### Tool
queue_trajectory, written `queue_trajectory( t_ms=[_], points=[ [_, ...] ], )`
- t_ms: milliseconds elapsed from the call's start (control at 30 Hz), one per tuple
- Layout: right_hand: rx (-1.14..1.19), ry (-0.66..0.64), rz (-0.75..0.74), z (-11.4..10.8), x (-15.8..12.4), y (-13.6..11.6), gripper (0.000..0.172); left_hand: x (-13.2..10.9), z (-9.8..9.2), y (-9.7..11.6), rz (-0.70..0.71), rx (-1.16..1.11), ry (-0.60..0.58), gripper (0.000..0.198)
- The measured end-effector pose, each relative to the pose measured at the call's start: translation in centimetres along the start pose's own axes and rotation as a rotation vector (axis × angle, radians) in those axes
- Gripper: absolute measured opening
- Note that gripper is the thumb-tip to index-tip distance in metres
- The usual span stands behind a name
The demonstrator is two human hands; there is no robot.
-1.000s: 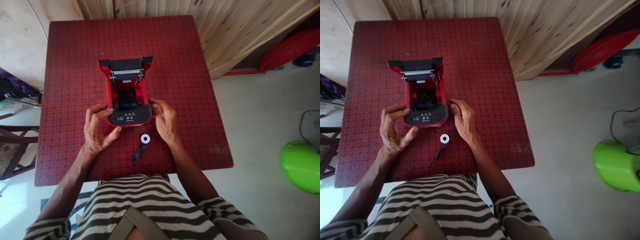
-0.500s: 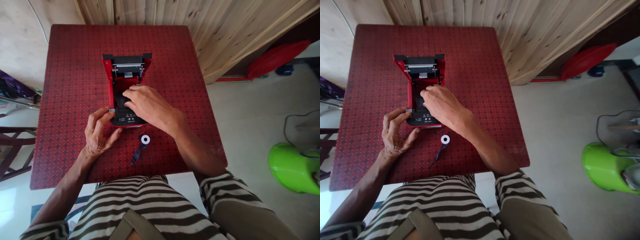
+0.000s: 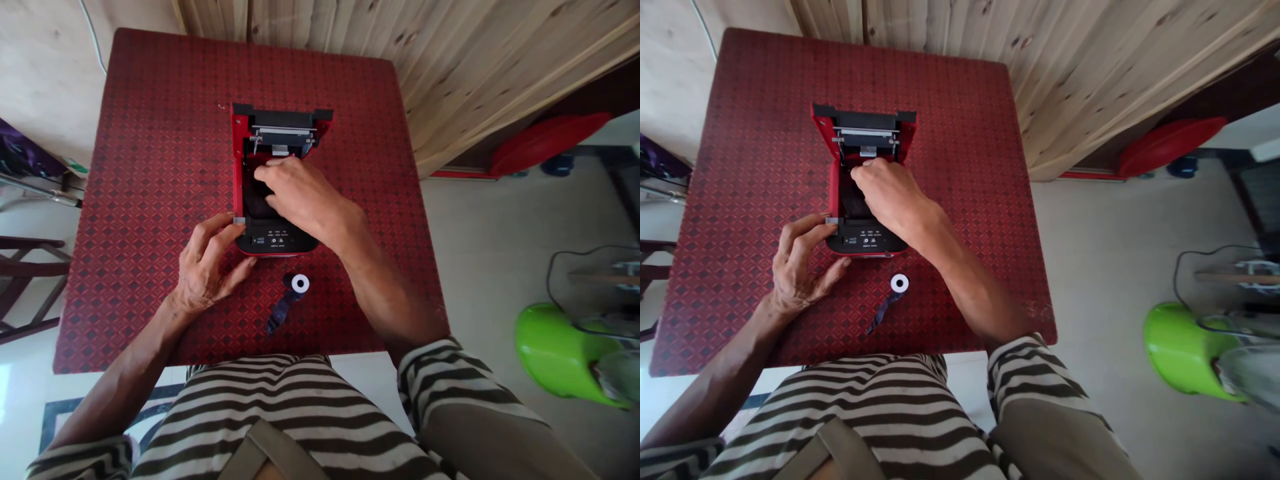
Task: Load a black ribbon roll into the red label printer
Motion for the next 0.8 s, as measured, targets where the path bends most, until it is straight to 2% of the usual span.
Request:
queue_trajectory(
  t_ms=[167, 367, 533, 600, 700, 733, 800],
  points=[
    [0.01, 0.002, -0.002, 0.0, 0.4, 0.3, 0.019, 0.0, 0.0, 0.0, -0.008, -0.006, 0.007, 0.06],
    [0.041, 0.104, -0.035, -1.4, -0.7, -0.7, 0.014, -0.1, 0.1, -0.1, -0.017, -0.022, 0.008, 0.061],
    [0.102, 0.208, 0.028, -5.2, -3.2, -2.2, 0.004, -0.1, 0.1, -0.4, -0.025, -0.025, 0.007, 0.062],
    [0.109, 0.296, 0.084, -7.5, -5.1, -2.3, 0.011, -0.1, 0.0, -0.4, -0.02, -0.026, 0.011, 0.062],
    [0.209, 0.531, 0.284, -10.0, -9.1, 0.0, 0.02, 0.0, 0.1, -0.4, -0.022, -0.022, 0.009, 0.061],
    [0.269, 0.603, 0.366, -9.9, -10.6, 1.3, 0.021, 0.0, 0.1, -0.5, -0.03, -0.024, 0.009, 0.061],
    [0.385, 0.69, 0.492, -8.4, -13.3, 4.1, 0.022, 0.0, 0.0, -0.5, -0.048, -0.041, 0.015, 0.059]
  ],
)
Point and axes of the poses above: each hand's wrist, its own x-axis towards the middle knuckle, its own z-axis out of the palm, y = z × x, the point moved 7 cm from there along x, towards the middle knuckle, and after that the axes turned 7 degrees about -x, right-handed, at the moved point
